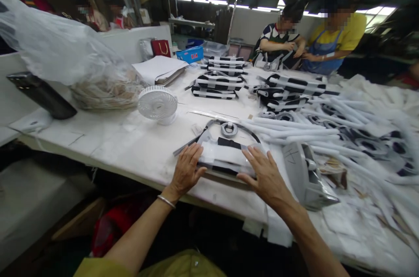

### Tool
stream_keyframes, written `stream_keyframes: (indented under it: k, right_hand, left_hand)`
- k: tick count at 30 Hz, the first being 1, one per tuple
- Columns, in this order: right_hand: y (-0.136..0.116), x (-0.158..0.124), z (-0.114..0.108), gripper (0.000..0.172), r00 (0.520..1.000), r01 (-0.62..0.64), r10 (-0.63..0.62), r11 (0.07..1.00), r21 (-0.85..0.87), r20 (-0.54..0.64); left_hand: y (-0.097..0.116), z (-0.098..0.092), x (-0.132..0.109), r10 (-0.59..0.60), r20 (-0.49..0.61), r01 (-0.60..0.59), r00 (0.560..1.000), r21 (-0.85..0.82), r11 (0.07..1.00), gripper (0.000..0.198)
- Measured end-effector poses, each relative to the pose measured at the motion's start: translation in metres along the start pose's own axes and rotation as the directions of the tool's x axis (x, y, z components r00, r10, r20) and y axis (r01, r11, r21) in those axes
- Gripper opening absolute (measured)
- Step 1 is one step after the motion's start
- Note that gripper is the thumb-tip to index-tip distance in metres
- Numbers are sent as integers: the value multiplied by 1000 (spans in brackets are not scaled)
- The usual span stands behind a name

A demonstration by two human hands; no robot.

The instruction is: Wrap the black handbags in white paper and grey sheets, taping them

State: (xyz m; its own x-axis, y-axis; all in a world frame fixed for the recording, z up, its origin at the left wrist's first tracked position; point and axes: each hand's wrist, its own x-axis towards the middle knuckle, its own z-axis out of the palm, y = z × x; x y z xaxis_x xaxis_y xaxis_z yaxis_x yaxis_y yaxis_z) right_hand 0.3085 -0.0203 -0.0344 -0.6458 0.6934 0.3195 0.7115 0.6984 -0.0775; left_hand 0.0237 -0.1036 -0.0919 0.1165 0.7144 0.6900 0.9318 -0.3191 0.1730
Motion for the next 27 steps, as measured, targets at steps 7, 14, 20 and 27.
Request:
stream_keyframes:
  k: [7,14,20,27]
  right_hand:
    - [-15,-2,27,82,990,24,-14,997,-77,139]
    - [-19,-3,31,76,986,-37,51,996,-87,161]
    - [-27,-4,38,74,988,-69,81,993,-92,134]
    - [-16,6,13,86,960,-65,65,998,-9,272]
  left_hand:
    - [-3,0,-3,30,168,-27,985,-21,999,69]
    - [-18,-3,-3,8,220,6,976,-59,998,76]
    - [-26,6,-6,10,119,-3,993,-59,998,65]
    - [-48,0,-6,109,150,-82,983,-174,981,71]
